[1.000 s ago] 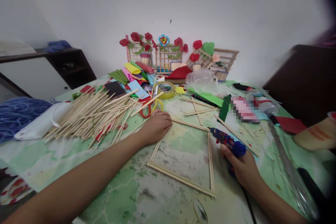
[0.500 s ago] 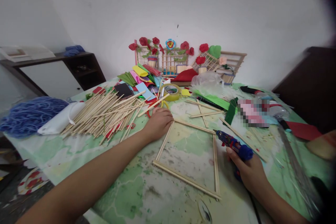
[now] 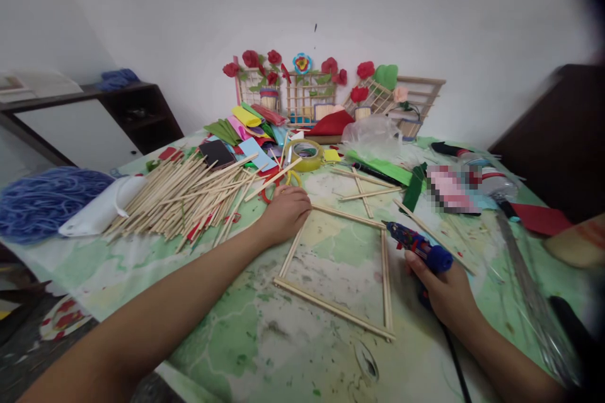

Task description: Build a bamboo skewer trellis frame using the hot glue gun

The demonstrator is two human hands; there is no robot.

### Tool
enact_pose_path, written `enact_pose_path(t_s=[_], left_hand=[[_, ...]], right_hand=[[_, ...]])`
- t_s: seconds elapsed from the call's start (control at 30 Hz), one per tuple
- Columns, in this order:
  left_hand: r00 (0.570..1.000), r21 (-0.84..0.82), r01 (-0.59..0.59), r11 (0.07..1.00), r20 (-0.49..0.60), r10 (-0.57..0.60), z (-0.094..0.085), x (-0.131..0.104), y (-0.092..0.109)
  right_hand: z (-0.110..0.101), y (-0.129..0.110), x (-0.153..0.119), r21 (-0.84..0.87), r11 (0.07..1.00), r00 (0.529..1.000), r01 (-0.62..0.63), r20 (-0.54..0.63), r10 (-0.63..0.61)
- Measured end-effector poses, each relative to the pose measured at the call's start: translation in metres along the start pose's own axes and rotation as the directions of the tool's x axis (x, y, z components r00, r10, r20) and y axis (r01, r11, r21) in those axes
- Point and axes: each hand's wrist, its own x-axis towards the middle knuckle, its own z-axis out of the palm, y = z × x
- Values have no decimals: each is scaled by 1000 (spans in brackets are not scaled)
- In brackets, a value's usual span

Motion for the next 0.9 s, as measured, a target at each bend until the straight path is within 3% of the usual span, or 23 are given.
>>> enact_pose_path(t_s=[0.43, 0.73, 0.8, 0.9], left_hand=[[1000, -2, -15, 1000, -13, 15, 0, 0, -1], [998, -23, -7, 1000, -66, 5, 2, 0, -7], [999, -17, -3, 1000, -50, 2, 2, 0, -7], [1000, -5, -2, 1000, -31, 2, 2, -1, -7]], right_hand=[[2, -1, -1, 70, 996, 998, -62, 11, 61], [3, -5, 0, 115, 993, 1000, 4, -29, -1], [2, -6, 1, 60, 998, 999, 15, -51, -12], [-3, -10, 2, -151, 988, 998, 30, -46, -37]])
